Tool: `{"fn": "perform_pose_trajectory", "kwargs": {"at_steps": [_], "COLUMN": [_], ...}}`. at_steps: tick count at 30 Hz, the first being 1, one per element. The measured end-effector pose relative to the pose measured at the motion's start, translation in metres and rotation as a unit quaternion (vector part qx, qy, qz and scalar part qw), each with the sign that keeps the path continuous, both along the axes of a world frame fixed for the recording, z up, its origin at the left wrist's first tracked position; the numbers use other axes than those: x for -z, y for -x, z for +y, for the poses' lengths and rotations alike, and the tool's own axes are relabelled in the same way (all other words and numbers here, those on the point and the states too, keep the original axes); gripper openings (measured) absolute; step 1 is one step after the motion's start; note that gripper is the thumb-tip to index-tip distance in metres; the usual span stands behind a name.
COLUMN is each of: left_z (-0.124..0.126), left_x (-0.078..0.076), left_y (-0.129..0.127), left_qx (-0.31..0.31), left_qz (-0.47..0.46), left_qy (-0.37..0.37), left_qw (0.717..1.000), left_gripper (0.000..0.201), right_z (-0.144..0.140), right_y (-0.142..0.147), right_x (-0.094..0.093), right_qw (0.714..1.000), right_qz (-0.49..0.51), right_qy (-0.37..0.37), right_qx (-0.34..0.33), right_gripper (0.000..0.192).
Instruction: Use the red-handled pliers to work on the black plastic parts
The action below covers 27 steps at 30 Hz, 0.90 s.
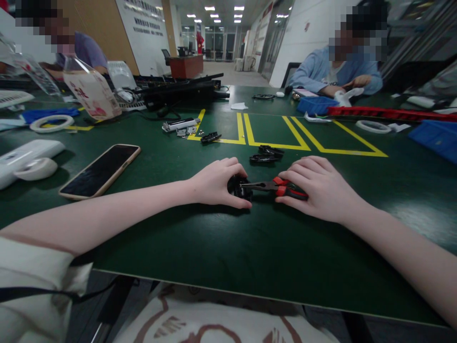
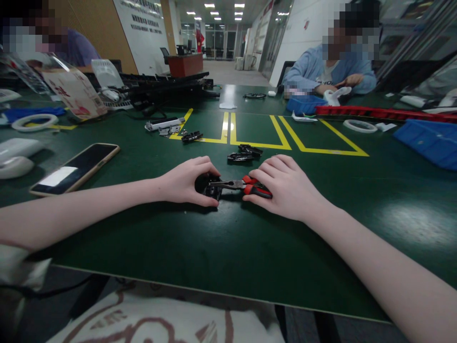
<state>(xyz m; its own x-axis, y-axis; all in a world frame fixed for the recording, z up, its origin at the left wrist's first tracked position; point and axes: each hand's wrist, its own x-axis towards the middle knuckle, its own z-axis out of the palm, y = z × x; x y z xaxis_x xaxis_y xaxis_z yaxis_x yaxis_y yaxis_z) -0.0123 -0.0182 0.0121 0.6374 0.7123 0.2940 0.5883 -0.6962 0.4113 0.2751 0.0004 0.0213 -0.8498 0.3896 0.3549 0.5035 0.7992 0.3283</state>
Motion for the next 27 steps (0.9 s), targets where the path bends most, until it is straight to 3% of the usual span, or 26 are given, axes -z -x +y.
{"fn": "perform_pose_trajectory", "kwargs": {"at_steps": [8,16,27], "left_z": [0.0006,-0.0012,-0.0007], "left_x": [0.0023,0.0026,0.0038], "left_y": [0.0001,0.0010,0.0013], "left_qx": [0.002,-0.023,-0.025], "left_qz": [-0.012,-0.011,-0.014], "left_qy": [0.003,0.015,0.017], "left_qw": [1.000,1.000,0.999], "left_gripper": [0.058,0.064,0.064], "right_z": [-0.0014,-0.0035,-0.0046], "right_y": [0.0027,-0.0038,0.0026], "right_x": [-0.0006,-0.0087,-0.0009], "right_qw": [1.000,1.000,0.999], "right_qz": [-0.002,-0.010,0.038], "right_qy": [0.019,-0.017,0.012], "right_qx": [0.016,0.018,0.019], "right_gripper": [0.046,0.048,0.045]}}
